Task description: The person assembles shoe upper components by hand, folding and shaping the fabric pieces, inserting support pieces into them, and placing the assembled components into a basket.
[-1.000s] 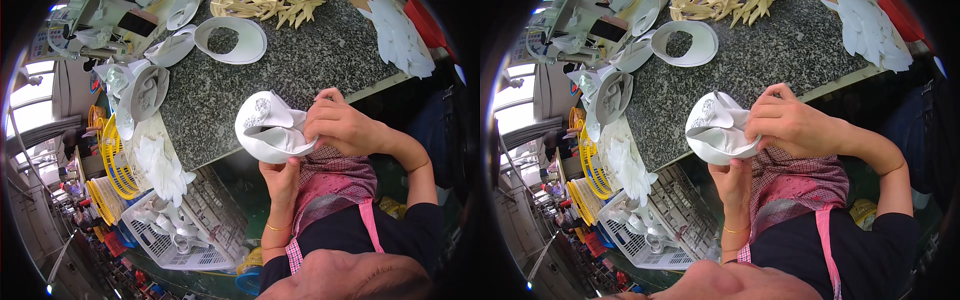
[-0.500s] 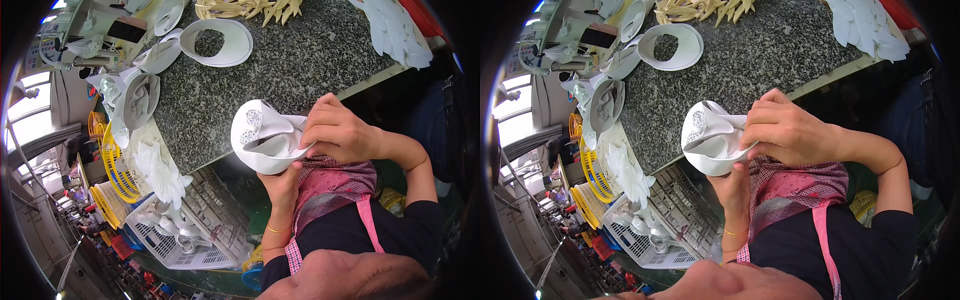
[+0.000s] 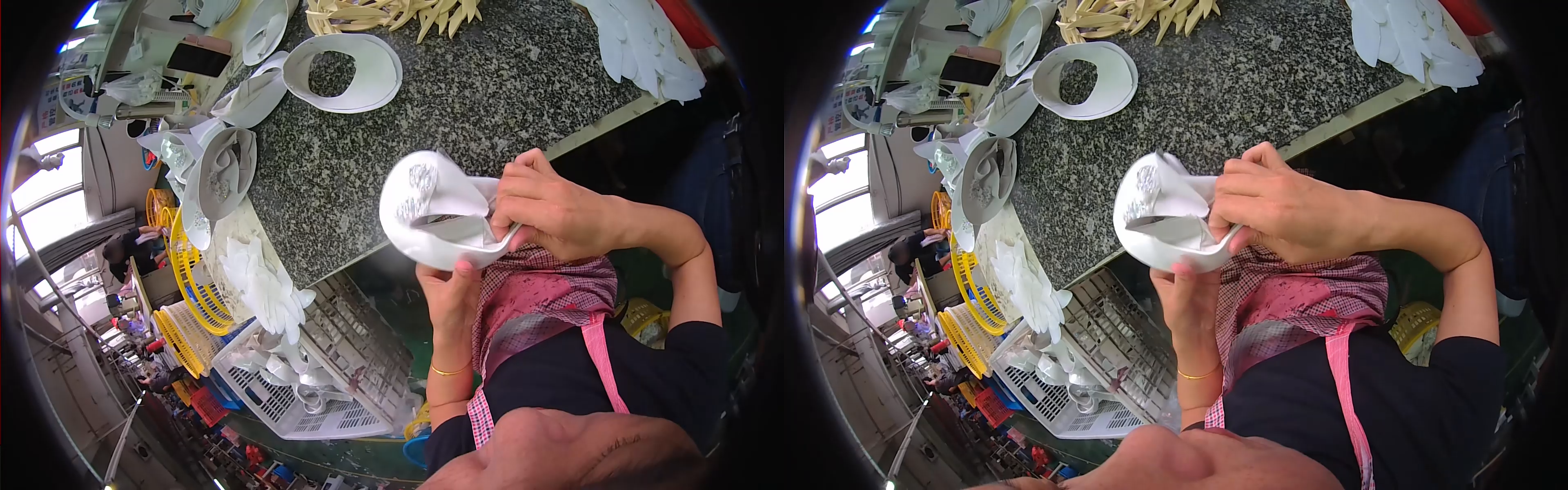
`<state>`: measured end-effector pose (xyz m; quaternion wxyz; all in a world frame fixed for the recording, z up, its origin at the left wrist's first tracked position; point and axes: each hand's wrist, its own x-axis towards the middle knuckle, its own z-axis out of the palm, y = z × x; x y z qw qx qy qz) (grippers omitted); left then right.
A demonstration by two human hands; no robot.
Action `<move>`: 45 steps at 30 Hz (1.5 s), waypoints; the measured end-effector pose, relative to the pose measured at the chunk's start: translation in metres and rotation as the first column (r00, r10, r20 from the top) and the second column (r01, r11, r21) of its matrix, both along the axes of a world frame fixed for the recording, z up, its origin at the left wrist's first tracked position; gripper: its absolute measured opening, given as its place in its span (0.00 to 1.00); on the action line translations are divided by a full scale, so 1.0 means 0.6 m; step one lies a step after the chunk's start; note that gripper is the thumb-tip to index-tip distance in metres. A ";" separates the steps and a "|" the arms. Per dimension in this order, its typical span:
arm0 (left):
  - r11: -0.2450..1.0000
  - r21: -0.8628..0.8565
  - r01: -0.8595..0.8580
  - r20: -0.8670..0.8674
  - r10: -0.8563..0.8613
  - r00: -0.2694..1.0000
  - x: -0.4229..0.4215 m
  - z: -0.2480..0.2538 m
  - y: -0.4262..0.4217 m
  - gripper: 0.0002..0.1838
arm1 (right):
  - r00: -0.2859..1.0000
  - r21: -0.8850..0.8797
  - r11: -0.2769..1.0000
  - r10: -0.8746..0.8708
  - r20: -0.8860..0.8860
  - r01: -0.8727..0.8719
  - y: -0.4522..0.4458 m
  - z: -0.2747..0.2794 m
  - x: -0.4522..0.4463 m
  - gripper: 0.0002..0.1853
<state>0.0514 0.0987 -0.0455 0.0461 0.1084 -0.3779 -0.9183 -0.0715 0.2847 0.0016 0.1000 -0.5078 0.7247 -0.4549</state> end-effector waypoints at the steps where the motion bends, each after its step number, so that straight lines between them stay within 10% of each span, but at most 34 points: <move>1: 1.000 -0.004 -0.007 0.019 0.007 1.000 -0.002 0.003 -0.005 0.30 | 1.000 -0.001 1.000 -0.001 -0.002 0.001 0.004 -0.002 -0.002 0.10; 10: 0.976 -0.196 -0.089 0.085 0.108 0.991 -0.012 0.032 0.005 0.22 | 0.973 -0.058 0.997 -0.038 0.230 0.052 0.007 0.017 -0.026 0.13; 26: 0.954 -0.275 -0.117 0.057 0.138 0.989 -0.005 0.016 0.006 0.25 | 0.913 0.083 0.920 -0.363 -0.185 0.383 0.000 0.004 -0.046 0.11; 28: 0.951 -0.281 -0.131 0.062 0.154 0.986 -0.004 0.015 0.008 0.25 | 0.892 -0.282 0.890 -0.416 -0.177 0.359 0.007 0.005 -0.032 0.10; 45: 0.868 -0.467 -0.169 0.027 0.205 0.978 -0.002 0.038 0.021 0.24 | 0.984 -0.022 0.988 -0.157 -0.088 0.156 0.002 -0.009 0.018 0.11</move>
